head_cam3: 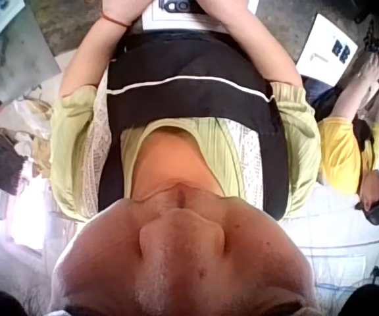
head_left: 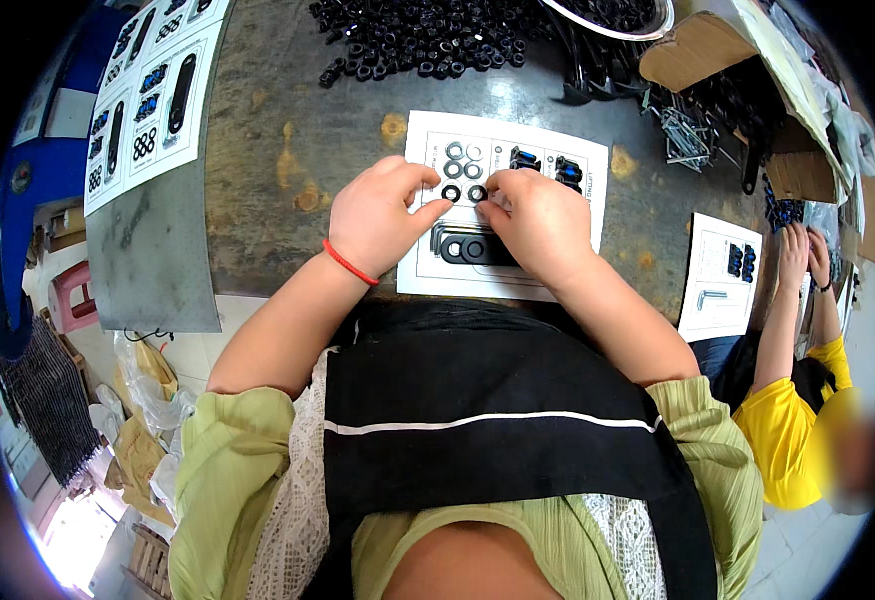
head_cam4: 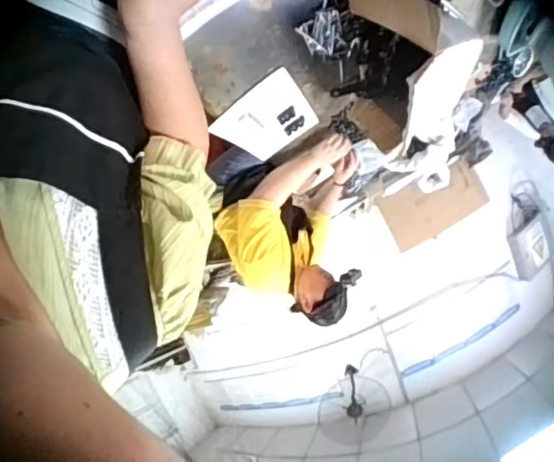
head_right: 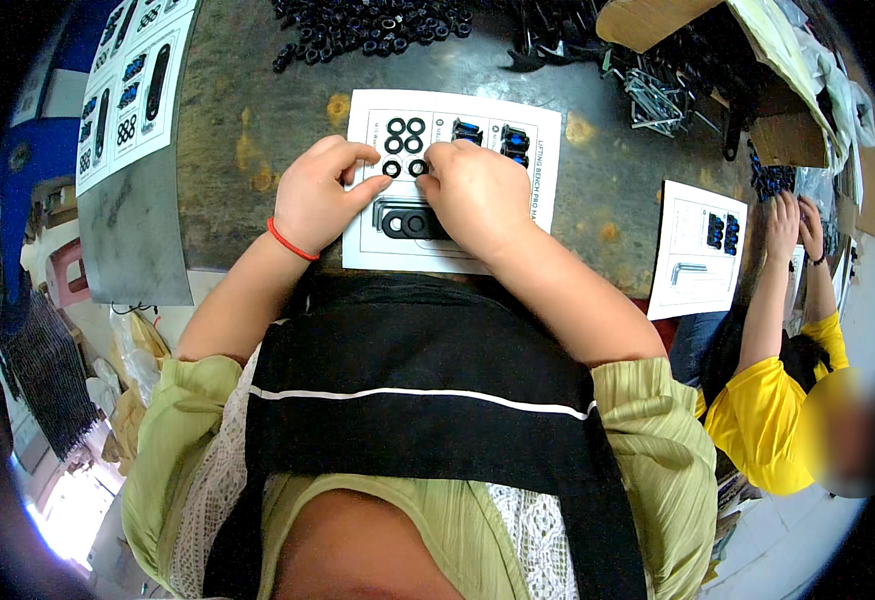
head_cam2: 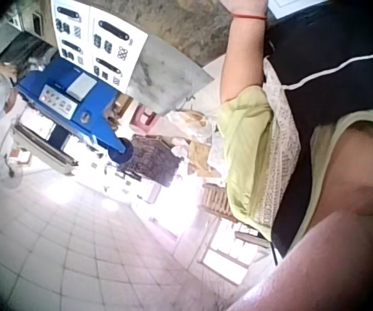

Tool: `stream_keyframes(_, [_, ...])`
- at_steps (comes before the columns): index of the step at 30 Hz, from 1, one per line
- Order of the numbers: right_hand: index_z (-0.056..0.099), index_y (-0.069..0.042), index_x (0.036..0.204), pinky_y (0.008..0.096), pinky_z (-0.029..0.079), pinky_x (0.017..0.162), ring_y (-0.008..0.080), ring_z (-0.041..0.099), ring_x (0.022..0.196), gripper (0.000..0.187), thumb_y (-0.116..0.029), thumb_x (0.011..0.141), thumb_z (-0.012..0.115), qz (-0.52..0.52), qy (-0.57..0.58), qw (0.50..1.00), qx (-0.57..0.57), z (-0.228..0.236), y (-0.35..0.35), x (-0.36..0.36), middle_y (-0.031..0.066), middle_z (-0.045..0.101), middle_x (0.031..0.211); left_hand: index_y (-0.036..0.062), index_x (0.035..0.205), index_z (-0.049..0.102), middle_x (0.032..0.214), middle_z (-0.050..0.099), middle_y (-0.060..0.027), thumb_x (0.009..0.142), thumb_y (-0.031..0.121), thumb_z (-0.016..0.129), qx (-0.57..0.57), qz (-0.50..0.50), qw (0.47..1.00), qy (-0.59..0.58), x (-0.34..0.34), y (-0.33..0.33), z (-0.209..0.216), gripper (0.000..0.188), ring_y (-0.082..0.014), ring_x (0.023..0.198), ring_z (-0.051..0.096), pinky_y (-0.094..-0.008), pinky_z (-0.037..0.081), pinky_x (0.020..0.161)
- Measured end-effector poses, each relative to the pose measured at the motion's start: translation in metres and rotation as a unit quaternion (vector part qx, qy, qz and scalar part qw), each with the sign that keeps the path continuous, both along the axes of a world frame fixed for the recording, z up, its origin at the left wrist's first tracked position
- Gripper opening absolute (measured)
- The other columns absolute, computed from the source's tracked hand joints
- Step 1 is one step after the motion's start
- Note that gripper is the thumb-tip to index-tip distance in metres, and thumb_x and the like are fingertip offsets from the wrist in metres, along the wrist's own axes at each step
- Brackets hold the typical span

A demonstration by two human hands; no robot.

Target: The person assembles door lock components by hand, placing a black handle, blue cylinders, and black rings onto a white cardboard backing. The person repeatedly picks up parts from piles and bowls, arranges them on the backing, and sets the completed units aside on the table.

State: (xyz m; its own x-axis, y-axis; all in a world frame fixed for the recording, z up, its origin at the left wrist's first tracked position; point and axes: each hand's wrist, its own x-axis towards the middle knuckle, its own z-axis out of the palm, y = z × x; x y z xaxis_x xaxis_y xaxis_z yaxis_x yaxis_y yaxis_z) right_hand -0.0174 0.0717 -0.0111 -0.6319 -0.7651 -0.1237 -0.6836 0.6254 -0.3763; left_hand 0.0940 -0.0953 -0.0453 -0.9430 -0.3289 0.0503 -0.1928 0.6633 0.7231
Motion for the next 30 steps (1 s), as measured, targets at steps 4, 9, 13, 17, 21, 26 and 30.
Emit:
stream_keyframes(4, [0.069,-0.01,0.086,0.041,0.054,0.066,0.0287,0.068,0.076,0.013,-0.023,0.083,0.069,-0.009,-0.003,1.0,-0.018,-0.002,-0.006,0.003,0.0069,0.068,0.083,0.0119,0.089,0.07,0.072,0.052,-0.0023,0.075,0.021,0.079,-0.02,0.013,0.999,0.025,-0.001,0.002,-0.007,0.019,-0.0181,0.063,0.053,-0.0326,0.044,0.057])
stream_keyframes(9, [0.069,-0.01,0.089,0.0379,0.053,0.065,0.0275,0.066,0.076,0.013,-0.021,0.082,0.071,-0.027,-0.002,0.997,-0.069,-0.004,0.0,0.004,0.0057,0.067,0.084,0.0084,0.096,0.068,0.084,0.057,-0.0049,0.076,0.019,0.078,0.002,0.019,1.0,0.014,0.004,0.0,0.001,0.024,-0.0183,0.075,0.057,-0.0311,0.047,0.065])
stream_keyframes(13, [0.065,-0.005,0.106,0.0395,0.05,0.083,0.0299,0.062,0.097,0.026,-0.012,0.082,0.071,-0.072,0.035,0.986,-0.15,0.006,0.05,0.0,0.0124,0.064,0.103,0.0051,0.122,0.057,0.128,0.051,-0.0148,0.078,0.016,0.076,0.05,0.073,0.994,0.068,0.029,0.006,0.019,0.049,-0.0271,0.119,0.052,-0.0375,0.048,0.094])
stream_keyframes(17, [0.048,0.001,0.132,0.0485,0.036,0.106,0.0403,0.046,0.124,0.053,-0.007,0.083,0.066,-0.094,0.064,0.988,-0.108,-0.002,0.107,0.014,0.0236,0.051,0.131,0.0025,0.144,0.033,0.157,0.014,-0.0283,0.082,0.022,0.071,0.163,0.009,0.986,-0.021,0.058,0.029,0.024,0.075,-0.04,0.145,0.022,-0.0485,0.026,0.115])
stream_keyframes(21, [0.035,0.001,0.143,0.0518,0.028,0.112,0.046,0.036,0.133,0.069,-0.01,0.082,0.065,-0.101,0.025,0.991,-0.08,-0.011,0.115,0.044,0.0306,0.039,0.143,-0.0017,0.147,0.029,0.155,0.015,-0.0337,0.08,0.02,0.073,0.203,0.013,0.979,-0.03,0.059,0.041,0.021,0.082,-0.0435,0.144,0.024,-0.0477,0.024,0.115])
stream_keyframes(26, [0.039,-0.002,0.141,0.0466,0.026,0.114,0.0364,0.034,0.139,0.062,-0.007,0.082,0.059,-0.242,-0.203,0.91,-0.27,-0.021,0.109,0.043,0.0259,0.033,0.149,-0.0094,0.151,0.012,0.156,0.023,-0.0241,0.085,-0.007,0.043,0.662,0.178,0.725,0.074,0.046,0.045,0.035,0.073,-0.0292,0.144,0.028,-0.0404,0.027,0.117])
stream_keyframes(30, [0.043,-0.001,0.134,0.0408,0.026,0.115,0.0304,0.037,0.137,0.055,0.0,0.082,0.056,-0.249,-0.288,0.847,-0.37,-0.015,0.105,0.039,0.0213,0.036,0.147,-0.0151,0.148,0.014,0.152,0.029,-0.0256,0.087,0.006,0.041,0.728,0.178,0.654,0.098,0.049,0.042,0.041,0.069,-0.0309,0.142,0.031,-0.0421,0.03,0.118])
